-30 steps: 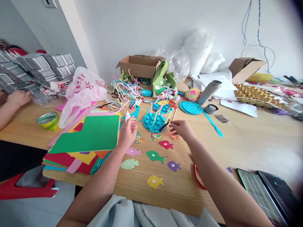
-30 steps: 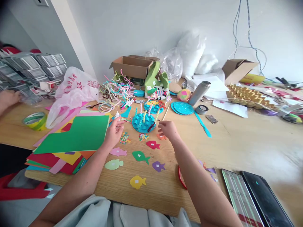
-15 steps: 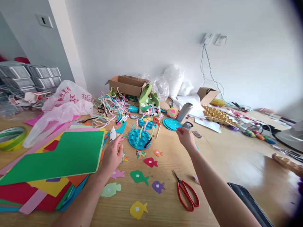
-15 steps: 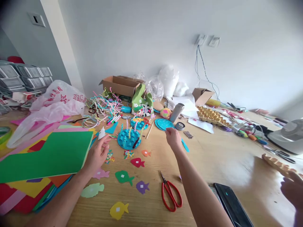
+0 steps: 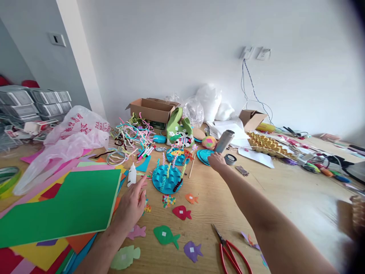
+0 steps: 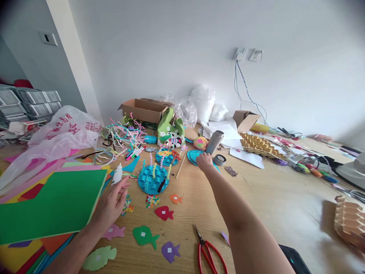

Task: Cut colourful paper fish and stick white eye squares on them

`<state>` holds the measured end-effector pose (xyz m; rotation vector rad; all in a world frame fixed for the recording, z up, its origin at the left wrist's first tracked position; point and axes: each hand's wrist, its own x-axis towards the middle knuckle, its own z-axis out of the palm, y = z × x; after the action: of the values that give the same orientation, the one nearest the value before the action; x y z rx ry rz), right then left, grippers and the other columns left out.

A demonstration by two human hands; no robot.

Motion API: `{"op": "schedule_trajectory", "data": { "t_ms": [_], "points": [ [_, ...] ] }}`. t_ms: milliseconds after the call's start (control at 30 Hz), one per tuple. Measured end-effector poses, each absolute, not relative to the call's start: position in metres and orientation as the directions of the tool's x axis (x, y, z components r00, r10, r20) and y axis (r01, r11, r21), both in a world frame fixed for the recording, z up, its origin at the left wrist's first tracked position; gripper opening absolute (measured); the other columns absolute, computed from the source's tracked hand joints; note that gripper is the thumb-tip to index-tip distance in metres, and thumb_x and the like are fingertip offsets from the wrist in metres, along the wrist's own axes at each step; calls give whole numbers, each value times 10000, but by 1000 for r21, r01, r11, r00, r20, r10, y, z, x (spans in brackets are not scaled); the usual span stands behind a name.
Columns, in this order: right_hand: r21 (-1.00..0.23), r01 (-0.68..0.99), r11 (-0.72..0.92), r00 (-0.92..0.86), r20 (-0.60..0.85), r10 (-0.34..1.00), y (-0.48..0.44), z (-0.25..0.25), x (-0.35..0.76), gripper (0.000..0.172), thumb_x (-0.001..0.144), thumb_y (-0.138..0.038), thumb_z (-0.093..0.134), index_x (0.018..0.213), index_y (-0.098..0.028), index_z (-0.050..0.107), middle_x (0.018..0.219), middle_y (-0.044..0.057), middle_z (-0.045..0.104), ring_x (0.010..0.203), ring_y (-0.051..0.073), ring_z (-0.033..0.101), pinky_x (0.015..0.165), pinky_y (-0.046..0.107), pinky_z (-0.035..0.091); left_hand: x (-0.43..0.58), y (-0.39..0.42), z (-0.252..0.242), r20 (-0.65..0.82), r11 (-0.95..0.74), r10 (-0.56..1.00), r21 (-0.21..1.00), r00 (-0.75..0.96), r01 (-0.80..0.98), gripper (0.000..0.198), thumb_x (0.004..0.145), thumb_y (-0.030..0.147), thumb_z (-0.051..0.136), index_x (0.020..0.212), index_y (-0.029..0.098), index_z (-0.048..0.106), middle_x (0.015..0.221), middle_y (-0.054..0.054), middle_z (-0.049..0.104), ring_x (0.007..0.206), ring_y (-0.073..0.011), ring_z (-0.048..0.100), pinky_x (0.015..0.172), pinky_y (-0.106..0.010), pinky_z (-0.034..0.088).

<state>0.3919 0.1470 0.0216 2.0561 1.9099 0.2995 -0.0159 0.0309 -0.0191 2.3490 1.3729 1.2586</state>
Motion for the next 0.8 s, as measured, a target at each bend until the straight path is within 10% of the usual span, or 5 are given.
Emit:
{"op": "schedule_trajectory", "data": {
  "t_ms": [800],
  "points": [
    [199,980,-22,64,-206,976,156,17,373,348,917,-357,568,1211,-170,559,1216,88,582,1021,202,602,860,415,522,-16,31,-26,497,-527,829,544,255,653,418,898,176,413,1309,181,488,1023,-87,708,896,-206,682,749,-341,576]
  ]
}}
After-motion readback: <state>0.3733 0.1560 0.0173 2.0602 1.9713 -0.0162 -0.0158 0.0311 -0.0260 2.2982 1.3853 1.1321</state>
